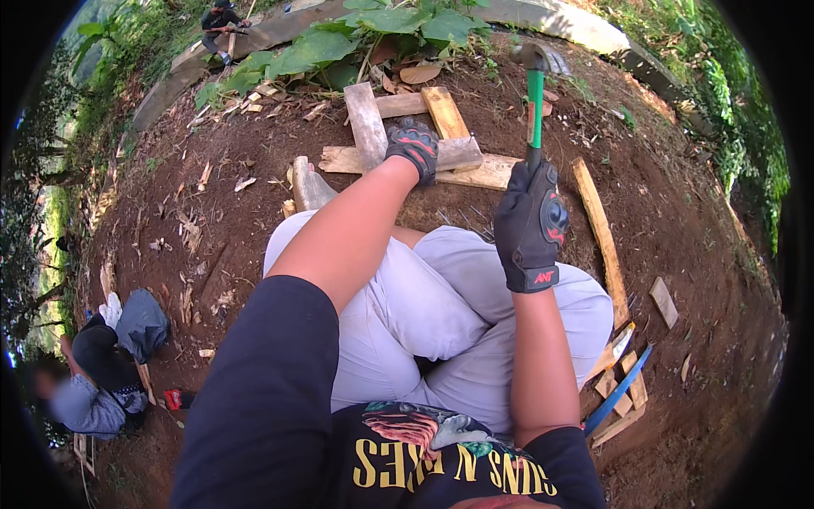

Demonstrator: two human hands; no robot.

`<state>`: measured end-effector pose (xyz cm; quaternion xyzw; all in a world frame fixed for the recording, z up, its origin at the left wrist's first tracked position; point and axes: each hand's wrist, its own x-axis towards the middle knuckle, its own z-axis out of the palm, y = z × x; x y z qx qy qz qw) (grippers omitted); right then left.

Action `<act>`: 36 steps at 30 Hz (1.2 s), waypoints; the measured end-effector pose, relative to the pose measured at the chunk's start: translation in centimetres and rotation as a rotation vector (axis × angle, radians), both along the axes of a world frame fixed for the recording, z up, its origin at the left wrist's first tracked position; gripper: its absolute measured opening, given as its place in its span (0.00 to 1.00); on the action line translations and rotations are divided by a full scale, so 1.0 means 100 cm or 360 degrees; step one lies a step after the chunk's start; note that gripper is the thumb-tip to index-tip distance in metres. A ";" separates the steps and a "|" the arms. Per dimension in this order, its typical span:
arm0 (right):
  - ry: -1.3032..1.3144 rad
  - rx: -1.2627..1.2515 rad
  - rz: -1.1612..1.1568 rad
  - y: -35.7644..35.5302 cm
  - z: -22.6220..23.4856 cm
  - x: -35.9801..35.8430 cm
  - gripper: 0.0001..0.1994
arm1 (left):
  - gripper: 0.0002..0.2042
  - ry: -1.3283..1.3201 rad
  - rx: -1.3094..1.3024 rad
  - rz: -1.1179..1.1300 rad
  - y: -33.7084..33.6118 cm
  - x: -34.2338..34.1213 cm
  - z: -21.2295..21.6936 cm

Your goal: The person sits on the ground and uses a hammer to drive nails into a wooden frame structure. They adjust the wood pieces and continue hammering to secure the joints.

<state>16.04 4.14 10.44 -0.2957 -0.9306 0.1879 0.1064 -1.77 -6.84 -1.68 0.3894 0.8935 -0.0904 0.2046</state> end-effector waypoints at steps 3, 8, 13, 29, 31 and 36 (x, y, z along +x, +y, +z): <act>-0.0325 -0.0103 0.0084 0.001 -0.020 0.005 0.14 | 0.27 -0.0066 0.0023 0.0055 -0.001 0.001 0.001; 0.0046 0.0039 0.0192 -0.009 -0.007 -0.001 0.11 | 0.28 0.0106 0.0042 0.0052 -0.002 0.000 -0.009; 0.0229 0.0057 0.0099 0.000 -0.002 -0.001 0.11 | 0.27 -0.0091 -0.0059 0.0032 0.004 0.002 0.006; -0.0324 0.0098 0.0013 0.005 -0.021 -0.001 0.15 | 0.30 -0.0004 -0.0049 0.0062 0.004 -0.006 -0.004; 0.0097 0.0180 -0.0020 -0.006 0.035 -0.010 0.14 | 0.27 -0.0053 -0.0061 0.0104 -0.002 -0.002 -0.011; 0.0707 0.0404 0.0041 0.005 0.005 -0.004 0.12 | 0.28 -0.0104 -0.0035 0.0105 0.005 -0.001 -0.001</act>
